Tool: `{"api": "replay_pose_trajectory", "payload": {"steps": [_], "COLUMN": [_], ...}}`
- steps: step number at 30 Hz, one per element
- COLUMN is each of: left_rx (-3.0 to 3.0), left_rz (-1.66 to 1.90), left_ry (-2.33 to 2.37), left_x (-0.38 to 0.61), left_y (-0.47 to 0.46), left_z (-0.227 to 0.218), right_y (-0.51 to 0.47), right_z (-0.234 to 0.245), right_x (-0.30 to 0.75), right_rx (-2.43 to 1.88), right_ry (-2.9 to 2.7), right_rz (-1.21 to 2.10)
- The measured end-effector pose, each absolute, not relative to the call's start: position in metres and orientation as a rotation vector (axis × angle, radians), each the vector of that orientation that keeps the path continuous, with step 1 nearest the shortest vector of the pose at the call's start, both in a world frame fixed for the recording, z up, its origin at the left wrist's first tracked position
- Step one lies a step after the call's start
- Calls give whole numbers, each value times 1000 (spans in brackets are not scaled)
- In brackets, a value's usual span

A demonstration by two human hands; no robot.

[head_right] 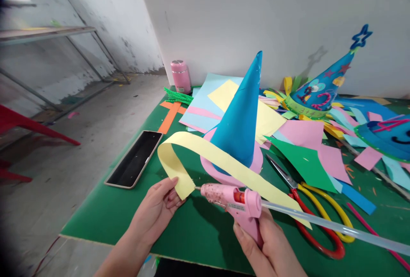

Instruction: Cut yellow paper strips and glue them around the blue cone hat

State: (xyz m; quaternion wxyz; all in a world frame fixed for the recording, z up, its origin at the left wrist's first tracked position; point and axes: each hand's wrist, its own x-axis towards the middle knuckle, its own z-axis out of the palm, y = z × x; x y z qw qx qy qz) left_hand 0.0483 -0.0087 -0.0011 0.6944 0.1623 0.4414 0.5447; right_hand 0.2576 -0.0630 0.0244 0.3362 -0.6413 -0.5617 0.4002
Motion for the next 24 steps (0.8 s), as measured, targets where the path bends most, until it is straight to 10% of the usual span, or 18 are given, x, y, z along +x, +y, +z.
{"api": "replay_pose_trajectory", "payload": {"steps": [24], "left_rx": [364], "left_rz": [1227], "left_ry": [993], "left_x": [50], "left_y": [-9], "left_z": [1], "right_y": [-60], "right_z": [15], "right_x": [259], "right_rx": [-1606], "right_ry": [-1747], "right_rz": [1159]}}
